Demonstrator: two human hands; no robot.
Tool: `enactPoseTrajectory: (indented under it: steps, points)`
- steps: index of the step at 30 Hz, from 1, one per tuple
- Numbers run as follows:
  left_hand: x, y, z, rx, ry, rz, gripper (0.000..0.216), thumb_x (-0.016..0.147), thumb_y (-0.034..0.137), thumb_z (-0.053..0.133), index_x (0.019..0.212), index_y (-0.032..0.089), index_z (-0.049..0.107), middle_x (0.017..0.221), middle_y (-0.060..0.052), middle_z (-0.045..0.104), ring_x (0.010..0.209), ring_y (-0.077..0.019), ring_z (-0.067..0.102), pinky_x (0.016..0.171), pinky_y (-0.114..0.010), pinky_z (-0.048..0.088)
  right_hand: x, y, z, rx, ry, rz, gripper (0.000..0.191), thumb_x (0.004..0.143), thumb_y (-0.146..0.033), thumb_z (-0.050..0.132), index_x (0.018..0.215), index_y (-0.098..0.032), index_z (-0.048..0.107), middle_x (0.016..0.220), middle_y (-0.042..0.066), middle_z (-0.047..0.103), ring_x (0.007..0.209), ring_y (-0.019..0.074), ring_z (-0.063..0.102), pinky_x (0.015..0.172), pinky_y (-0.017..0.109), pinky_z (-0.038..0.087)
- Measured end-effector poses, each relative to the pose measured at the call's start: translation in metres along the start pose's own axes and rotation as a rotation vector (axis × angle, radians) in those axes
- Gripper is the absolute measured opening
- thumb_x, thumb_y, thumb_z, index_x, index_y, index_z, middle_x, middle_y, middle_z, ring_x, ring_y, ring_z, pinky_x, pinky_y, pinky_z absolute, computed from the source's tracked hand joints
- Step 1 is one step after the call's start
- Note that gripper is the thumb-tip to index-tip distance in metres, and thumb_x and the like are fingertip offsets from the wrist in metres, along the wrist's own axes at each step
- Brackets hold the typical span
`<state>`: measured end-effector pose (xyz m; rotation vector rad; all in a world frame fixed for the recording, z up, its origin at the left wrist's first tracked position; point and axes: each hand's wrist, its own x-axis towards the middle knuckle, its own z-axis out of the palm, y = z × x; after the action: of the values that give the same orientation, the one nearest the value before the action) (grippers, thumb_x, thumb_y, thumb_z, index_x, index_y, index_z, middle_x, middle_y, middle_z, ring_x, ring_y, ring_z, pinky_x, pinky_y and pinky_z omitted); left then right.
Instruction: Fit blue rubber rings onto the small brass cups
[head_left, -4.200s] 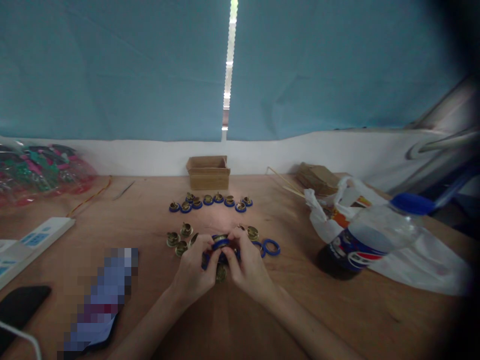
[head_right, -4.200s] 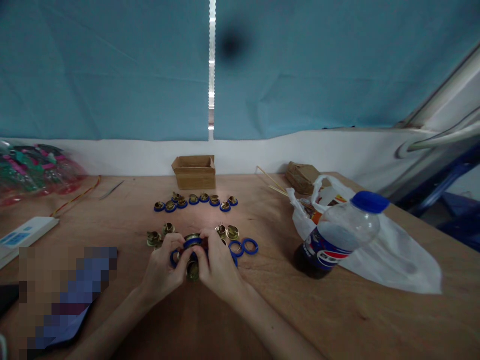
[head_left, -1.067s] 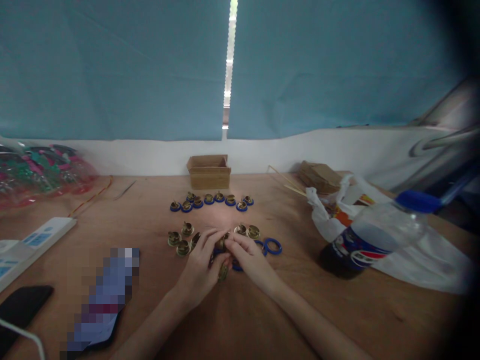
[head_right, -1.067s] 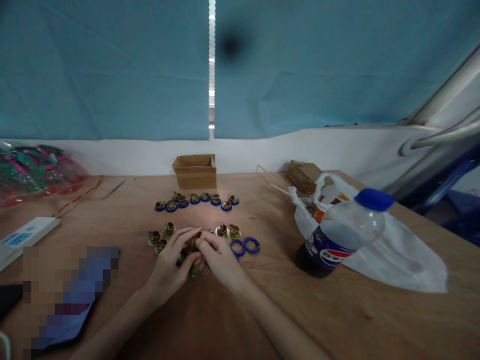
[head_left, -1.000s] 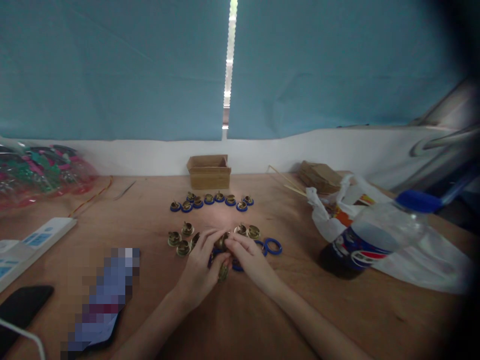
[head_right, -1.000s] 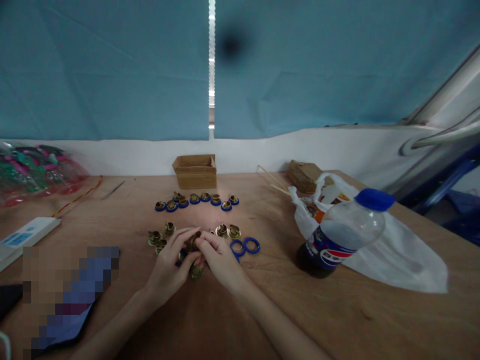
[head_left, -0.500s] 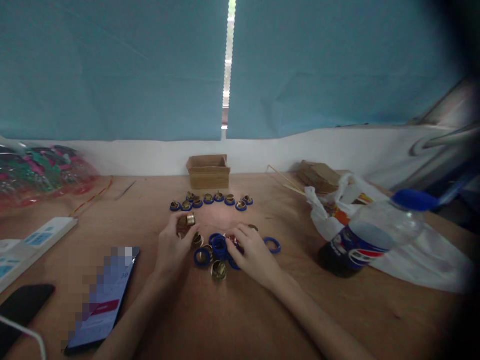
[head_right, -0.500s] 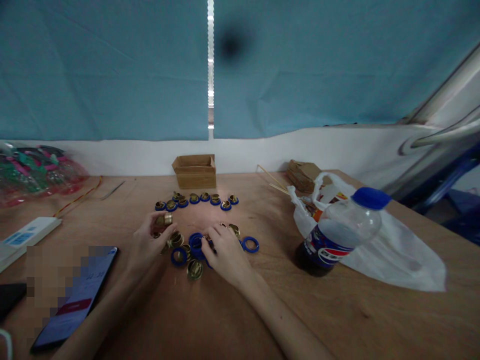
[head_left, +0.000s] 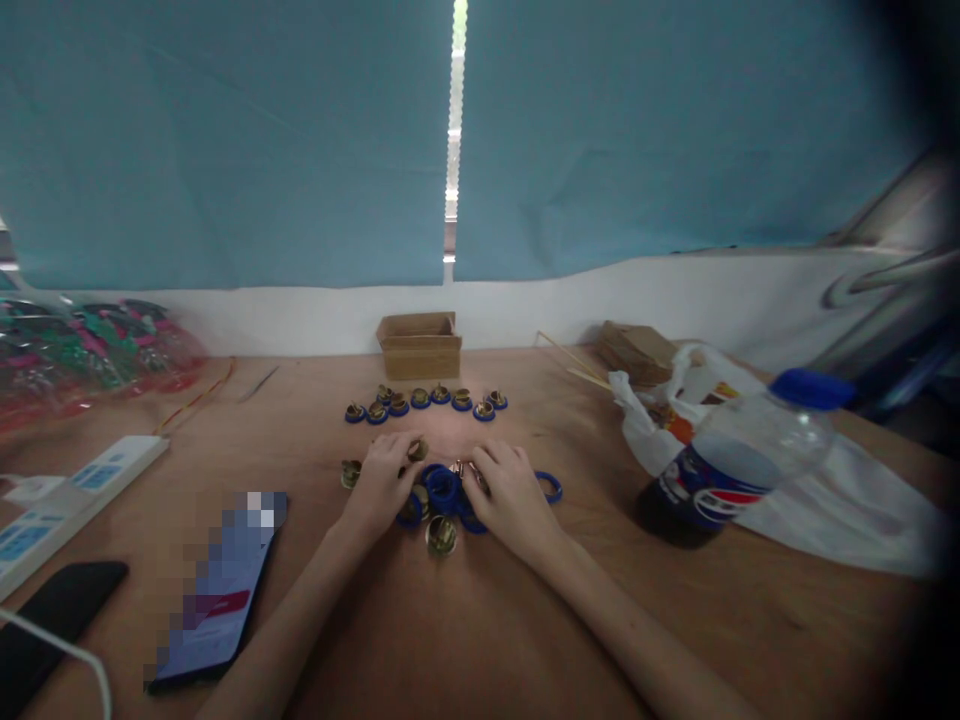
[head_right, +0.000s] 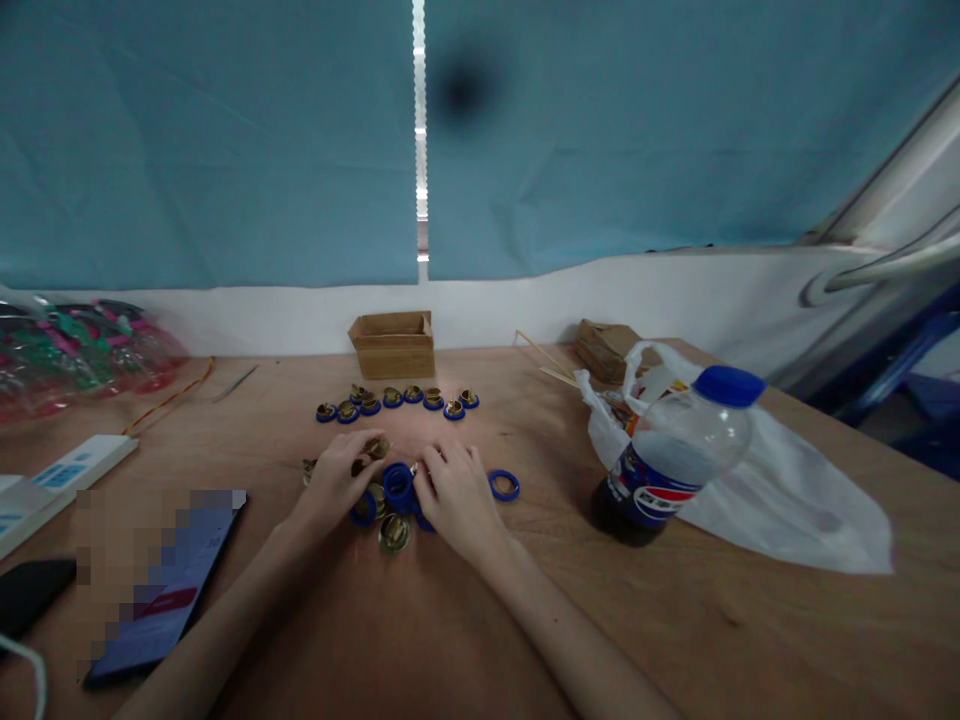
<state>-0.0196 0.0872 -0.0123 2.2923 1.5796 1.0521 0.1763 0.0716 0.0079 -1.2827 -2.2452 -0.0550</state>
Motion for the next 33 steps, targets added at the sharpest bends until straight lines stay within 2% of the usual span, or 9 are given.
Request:
enactPoseTrajectory:
  steps: [5, 8, 10, 13, 19, 23, 28, 31, 33]
  points:
    - [0.002, -0.002, -0.004, 0.099, -0.11, 0.011, 0.023, 0.082, 0.016, 0.063, 0.105, 0.02, 0.064, 0.095, -0.007, 0.071, 0.091, -0.0254, 0.058, 0.083, -0.039, 0.041, 0.009, 0.014, -0.004, -0.038, 0.036, 0.164, 0.013, 0.088, -0.018, 0.048, 0.085, -0.017, 0.06, 0.092, 0.008, 0.064, 0.091, 0.0226, 0.056, 0.08, 0.033, 0.036]
    - [0.001, -0.003, -0.005, 0.154, -0.151, 0.008, 0.024, 0.084, 0.019, 0.062, 0.107, 0.021, 0.064, 0.095, -0.008, 0.072, 0.092, -0.0268, 0.059, 0.083, -0.04, 0.038, 0.025, 0.03, -0.006, -0.047, -0.014, 0.309, 0.013, 0.085, -0.017, 0.049, 0.09, -0.017, 0.062, 0.097, 0.008, 0.065, 0.092, 0.0213, 0.058, 0.078, 0.03, 0.037]
    - [0.001, -0.004, -0.006, 0.183, -0.17, 0.01, 0.025, 0.086, 0.022, 0.059, 0.111, 0.021, 0.063, 0.098, -0.009, 0.072, 0.094, -0.0271, 0.059, 0.084, -0.04, 0.037, 0.042, 0.044, -0.004, -0.051, -0.032, 0.356, 0.015, 0.085, -0.017, 0.048, 0.089, -0.017, 0.063, 0.092, 0.008, 0.067, 0.086, 0.0203, 0.06, 0.073, 0.028, 0.037]
    - [-0.001, -0.003, -0.007, 0.215, -0.195, 0.025, 0.027, 0.089, 0.026, 0.055, 0.115, 0.022, 0.062, 0.101, -0.009, 0.072, 0.097, -0.0262, 0.059, 0.085, -0.039, 0.037, 0.068, 0.065, 0.007, -0.049, -0.071, 0.437, 0.013, 0.083, -0.019, 0.051, 0.084, -0.016, 0.064, 0.081, 0.008, 0.069, 0.076, 0.0195, 0.061, 0.065, 0.026, 0.037]
    - [-0.005, 0.0, -0.01, 0.265, -0.216, 0.091, 0.028, 0.094, 0.02, 0.043, 0.111, 0.025, 0.064, 0.117, -0.007, 0.069, 0.106, -0.0256, 0.058, 0.093, -0.042, 0.033, 0.096, 0.082, 0.034, -0.032, -0.091, 0.543, 0.01, 0.079, -0.018, 0.055, 0.079, -0.013, 0.064, 0.083, 0.013, 0.069, 0.077, 0.0215, 0.062, 0.061, 0.026, 0.037]
    - [-0.007, 0.0, -0.011, 0.268, -0.183, 0.13, 0.032, 0.095, 0.019, 0.039, 0.119, 0.023, 0.06, 0.121, -0.008, 0.066, 0.116, -0.0246, 0.054, 0.103, -0.045, 0.03, 0.097, 0.072, 0.029, 0.038, -0.042, 0.514, 0.011, 0.079, -0.013, 0.052, 0.075, -0.013, 0.063, 0.083, 0.013, 0.068, 0.078, 0.0212, 0.06, 0.064, 0.027, 0.038]
    - [-0.007, 0.007, -0.017, 0.137, 0.008, 0.092, 0.025, 0.092, 0.022, 0.046, 0.107, 0.017, 0.065, 0.114, -0.012, 0.067, 0.112, -0.028, 0.056, 0.1, -0.047, 0.037, 0.079, 0.045, -0.004, 0.251, -0.034, 0.33, 0.014, 0.084, -0.025, 0.055, 0.074, -0.017, 0.061, 0.072, 0.003, 0.066, 0.066, 0.0148, 0.058, 0.061, 0.023, 0.04]
    - [-0.009, 0.024, -0.021, -0.155, 0.038, -0.034, 0.023, 0.091, 0.026, 0.048, 0.103, 0.017, 0.065, 0.103, -0.011, 0.07, 0.1, -0.0262, 0.063, 0.092, -0.044, 0.046, 0.059, 0.025, -0.023, 0.399, -0.078, 0.219, 0.021, 0.087, -0.035, 0.054, 0.078, -0.018, 0.063, 0.067, -0.001, 0.064, 0.059, 0.0125, 0.056, 0.055, 0.022, 0.041]
    - [-0.011, 0.037, -0.022, -0.498, -0.048, -0.162, 0.025, 0.09, 0.031, 0.051, 0.107, 0.017, 0.063, 0.096, -0.009, 0.072, 0.085, -0.022, 0.068, 0.079, -0.036, 0.053, 0.047, 0.012, -0.032, 0.63, -0.1, 0.143, 0.02, 0.086, -0.034, 0.056, 0.078, -0.017, 0.063, 0.066, 0.0, 0.063, 0.057, 0.0127, 0.055, 0.052, 0.023, 0.041]
